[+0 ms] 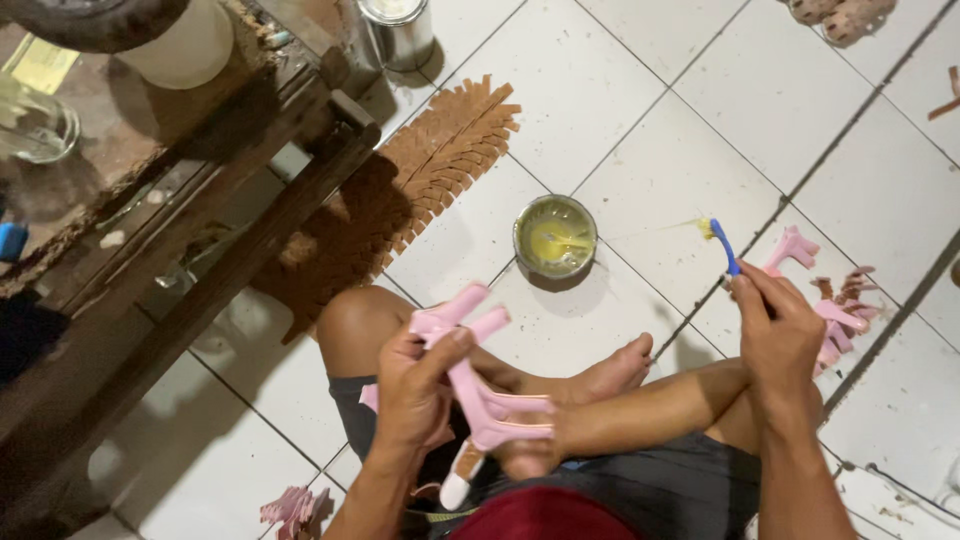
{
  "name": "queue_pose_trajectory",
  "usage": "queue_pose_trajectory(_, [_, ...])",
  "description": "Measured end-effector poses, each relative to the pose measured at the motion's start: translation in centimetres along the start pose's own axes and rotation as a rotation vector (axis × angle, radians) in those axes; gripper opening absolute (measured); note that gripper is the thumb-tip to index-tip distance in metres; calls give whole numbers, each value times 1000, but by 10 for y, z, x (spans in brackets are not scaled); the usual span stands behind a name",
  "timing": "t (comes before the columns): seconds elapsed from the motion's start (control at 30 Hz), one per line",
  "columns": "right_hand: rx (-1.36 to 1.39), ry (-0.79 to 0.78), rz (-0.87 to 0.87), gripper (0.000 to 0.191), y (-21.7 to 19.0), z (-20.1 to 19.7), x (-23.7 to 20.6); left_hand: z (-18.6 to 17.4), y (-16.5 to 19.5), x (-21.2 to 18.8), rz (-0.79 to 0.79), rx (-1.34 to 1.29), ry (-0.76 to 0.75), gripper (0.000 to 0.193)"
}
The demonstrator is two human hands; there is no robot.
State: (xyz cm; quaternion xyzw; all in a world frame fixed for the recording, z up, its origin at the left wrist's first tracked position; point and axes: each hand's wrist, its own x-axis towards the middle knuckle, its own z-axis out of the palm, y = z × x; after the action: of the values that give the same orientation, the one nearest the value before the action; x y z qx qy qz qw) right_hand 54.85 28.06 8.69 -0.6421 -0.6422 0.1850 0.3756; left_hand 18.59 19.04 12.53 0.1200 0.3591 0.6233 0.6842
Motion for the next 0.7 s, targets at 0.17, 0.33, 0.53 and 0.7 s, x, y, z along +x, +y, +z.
queue_pose_trajectory(0.17, [258, -27, 77, 21, -70, 15, -54, 34, -13, 2, -18, 142, -61, 46])
queue_pose_trajectory(0.33, [409, -177, -189, 29, -120, 29, -62, 50, -9, -5, 1, 217, -89, 46])
queue_pose_trajectory(0.53, [317, -232, -172, 29, -136, 31, -52, 51, -7, -9, -34, 176, -62, 44])
queue_pose_trajectory(0.7, [308, -230, -237, 29, -128, 27, -54, 50, -8, -11, -61, 178, -79, 45])
